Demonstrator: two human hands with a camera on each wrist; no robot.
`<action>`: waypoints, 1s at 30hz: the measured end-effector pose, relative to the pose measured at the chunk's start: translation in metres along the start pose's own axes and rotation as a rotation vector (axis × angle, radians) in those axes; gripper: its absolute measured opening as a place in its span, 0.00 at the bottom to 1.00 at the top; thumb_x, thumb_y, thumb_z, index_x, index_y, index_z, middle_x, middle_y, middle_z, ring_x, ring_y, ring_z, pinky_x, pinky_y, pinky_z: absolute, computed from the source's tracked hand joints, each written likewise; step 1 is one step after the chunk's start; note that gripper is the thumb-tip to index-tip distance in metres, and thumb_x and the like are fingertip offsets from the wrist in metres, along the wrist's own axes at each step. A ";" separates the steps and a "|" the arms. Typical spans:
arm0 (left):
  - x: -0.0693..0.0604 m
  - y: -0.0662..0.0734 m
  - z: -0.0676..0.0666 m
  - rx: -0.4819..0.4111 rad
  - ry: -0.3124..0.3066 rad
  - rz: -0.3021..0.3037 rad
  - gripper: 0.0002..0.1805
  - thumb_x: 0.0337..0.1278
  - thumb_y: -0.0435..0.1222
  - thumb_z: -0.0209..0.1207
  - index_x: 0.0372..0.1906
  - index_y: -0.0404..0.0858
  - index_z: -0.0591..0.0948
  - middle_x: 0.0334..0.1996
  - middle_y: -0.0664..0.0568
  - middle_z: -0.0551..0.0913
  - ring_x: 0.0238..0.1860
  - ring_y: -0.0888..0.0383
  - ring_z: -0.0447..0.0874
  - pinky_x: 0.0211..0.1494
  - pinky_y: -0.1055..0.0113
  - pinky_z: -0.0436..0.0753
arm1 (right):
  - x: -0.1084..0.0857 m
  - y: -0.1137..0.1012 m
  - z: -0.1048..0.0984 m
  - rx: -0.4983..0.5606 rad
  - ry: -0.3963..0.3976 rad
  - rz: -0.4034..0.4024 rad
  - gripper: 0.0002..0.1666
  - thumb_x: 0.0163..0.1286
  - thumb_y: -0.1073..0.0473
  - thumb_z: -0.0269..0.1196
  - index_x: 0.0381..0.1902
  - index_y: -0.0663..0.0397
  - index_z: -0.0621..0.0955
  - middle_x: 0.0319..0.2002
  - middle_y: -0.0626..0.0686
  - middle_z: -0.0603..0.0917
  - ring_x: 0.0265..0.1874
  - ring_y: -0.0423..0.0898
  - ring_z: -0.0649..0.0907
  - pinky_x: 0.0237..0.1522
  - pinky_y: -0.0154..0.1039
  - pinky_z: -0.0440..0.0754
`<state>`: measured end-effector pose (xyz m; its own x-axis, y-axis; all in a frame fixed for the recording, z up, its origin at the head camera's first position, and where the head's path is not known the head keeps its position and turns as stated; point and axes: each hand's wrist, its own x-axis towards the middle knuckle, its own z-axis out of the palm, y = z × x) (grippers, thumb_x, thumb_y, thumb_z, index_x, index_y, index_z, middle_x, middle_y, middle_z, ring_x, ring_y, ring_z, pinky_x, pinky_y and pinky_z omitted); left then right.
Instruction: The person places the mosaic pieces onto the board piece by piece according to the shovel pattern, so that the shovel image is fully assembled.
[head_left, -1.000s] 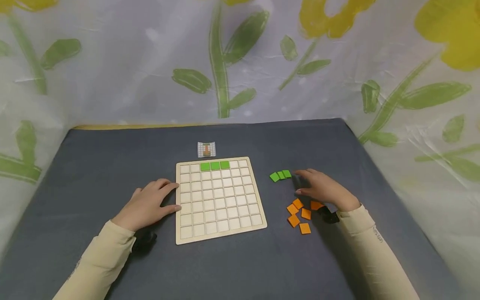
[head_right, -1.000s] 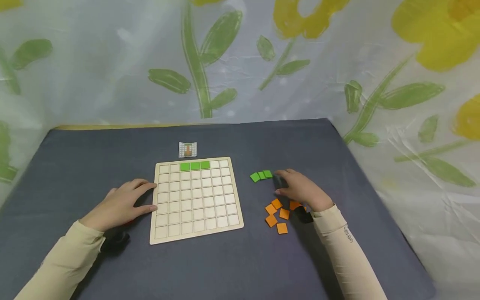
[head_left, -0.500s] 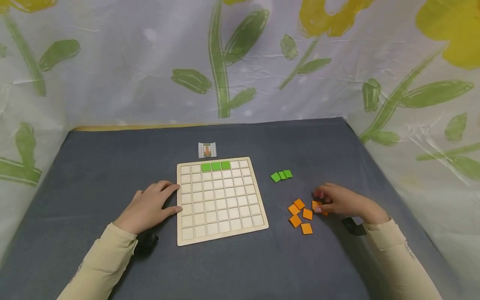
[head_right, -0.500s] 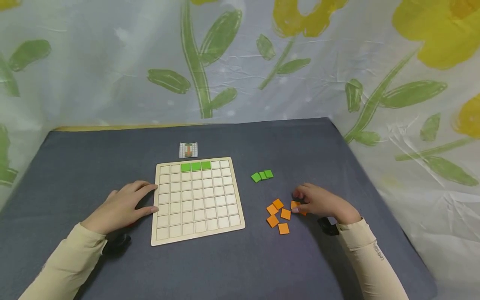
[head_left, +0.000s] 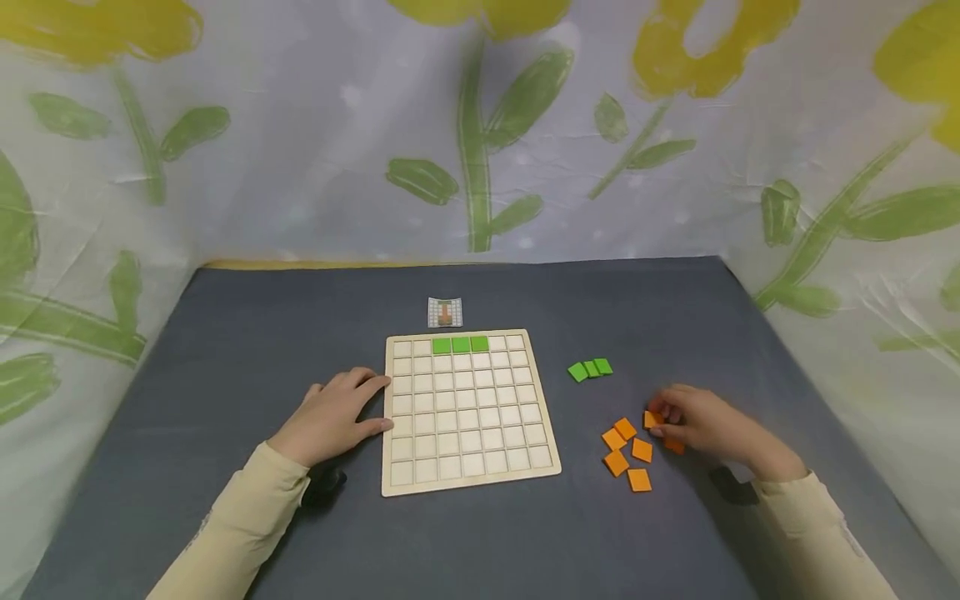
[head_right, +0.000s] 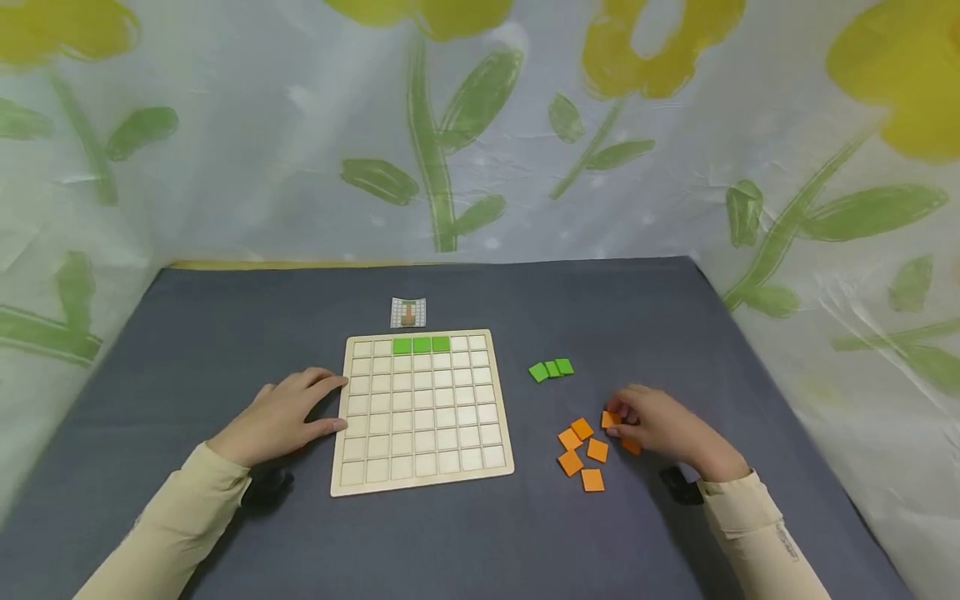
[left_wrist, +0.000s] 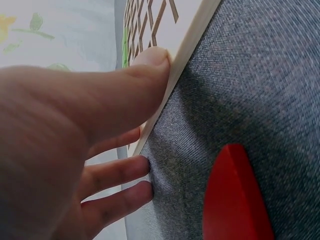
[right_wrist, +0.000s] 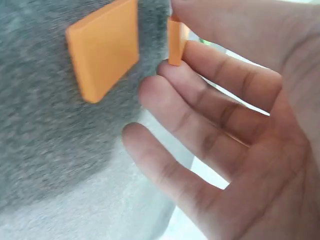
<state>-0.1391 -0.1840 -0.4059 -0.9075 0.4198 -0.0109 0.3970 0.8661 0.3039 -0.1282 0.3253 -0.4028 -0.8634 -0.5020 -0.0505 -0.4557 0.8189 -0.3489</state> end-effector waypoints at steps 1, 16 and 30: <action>0.000 0.000 0.002 0.003 0.000 0.006 0.33 0.56 0.49 0.64 0.65 0.39 0.72 0.58 0.43 0.74 0.57 0.44 0.73 0.47 0.45 0.68 | 0.000 -0.001 0.001 0.000 0.010 0.000 0.11 0.60 0.58 0.70 0.40 0.51 0.81 0.32 0.44 0.77 0.30 0.35 0.76 0.31 0.33 0.76; 0.000 0.000 0.010 -0.005 -0.023 0.007 0.36 0.53 0.51 0.66 0.66 0.41 0.72 0.59 0.45 0.73 0.59 0.46 0.72 0.48 0.47 0.68 | 0.018 -0.017 0.004 -0.022 0.123 -0.043 0.11 0.62 0.57 0.69 0.42 0.47 0.81 0.35 0.41 0.79 0.32 0.32 0.76 0.34 0.34 0.78; -0.002 -0.002 -0.002 0.016 -0.004 0.004 0.35 0.54 0.51 0.65 0.65 0.42 0.72 0.59 0.46 0.74 0.58 0.47 0.73 0.47 0.49 0.69 | 0.056 -0.042 -0.003 0.035 0.099 -0.067 0.14 0.64 0.55 0.67 0.47 0.48 0.80 0.38 0.42 0.80 0.33 0.35 0.77 0.35 0.35 0.79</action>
<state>-0.1386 -0.1869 -0.4044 -0.9055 0.4242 -0.0131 0.4028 0.8687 0.2883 -0.1581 0.2638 -0.3880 -0.8490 -0.5243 0.0661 -0.5071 0.7733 -0.3807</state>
